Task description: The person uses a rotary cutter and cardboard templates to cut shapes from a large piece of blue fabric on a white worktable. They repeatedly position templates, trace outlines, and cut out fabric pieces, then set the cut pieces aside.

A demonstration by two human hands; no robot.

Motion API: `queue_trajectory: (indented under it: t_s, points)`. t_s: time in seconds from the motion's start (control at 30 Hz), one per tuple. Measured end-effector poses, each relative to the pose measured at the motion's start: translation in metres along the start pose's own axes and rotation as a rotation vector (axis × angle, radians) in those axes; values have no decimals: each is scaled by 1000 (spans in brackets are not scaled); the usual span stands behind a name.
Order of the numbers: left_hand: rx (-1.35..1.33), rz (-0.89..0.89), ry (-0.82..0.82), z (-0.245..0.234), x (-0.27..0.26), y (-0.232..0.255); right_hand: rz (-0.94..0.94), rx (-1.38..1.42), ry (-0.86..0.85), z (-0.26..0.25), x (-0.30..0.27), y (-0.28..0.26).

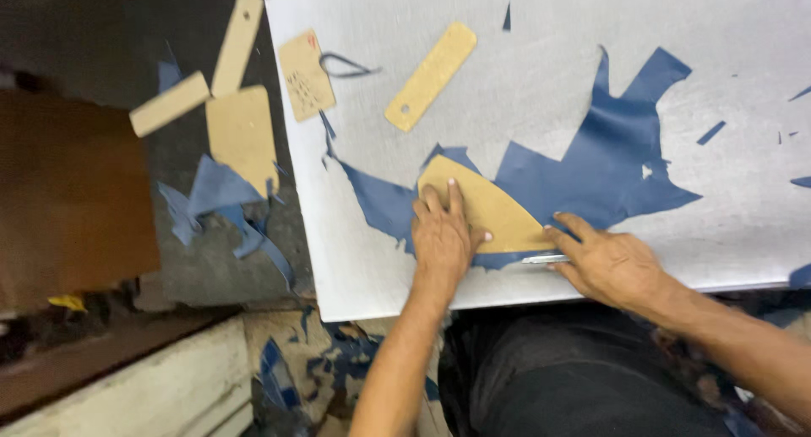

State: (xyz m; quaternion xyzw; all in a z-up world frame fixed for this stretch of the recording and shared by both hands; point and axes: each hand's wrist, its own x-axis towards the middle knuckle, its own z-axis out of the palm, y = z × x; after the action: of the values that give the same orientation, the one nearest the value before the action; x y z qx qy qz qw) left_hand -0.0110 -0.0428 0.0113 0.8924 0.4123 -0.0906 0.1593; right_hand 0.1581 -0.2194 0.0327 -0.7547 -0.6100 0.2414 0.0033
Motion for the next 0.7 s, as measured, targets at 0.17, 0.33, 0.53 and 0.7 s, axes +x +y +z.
queue_trajectory:
  t_s: [0.17, 0.33, 0.53, 0.7]
  points:
    - [-82, 98, 263, 5, -10, -10, 190, 74, 247, 65, 22, -26]
    - [-465, 253, 159, 8, 3, -67, 387, 116, 161, 75, 33, -9]
    - [-234, 87, 554, -22, 41, -277, 686, 435, -268, 58, 42, -1]
    - [109, -59, 495, -41, 35, -379, 781, 901, 374, 82, -25, 18]
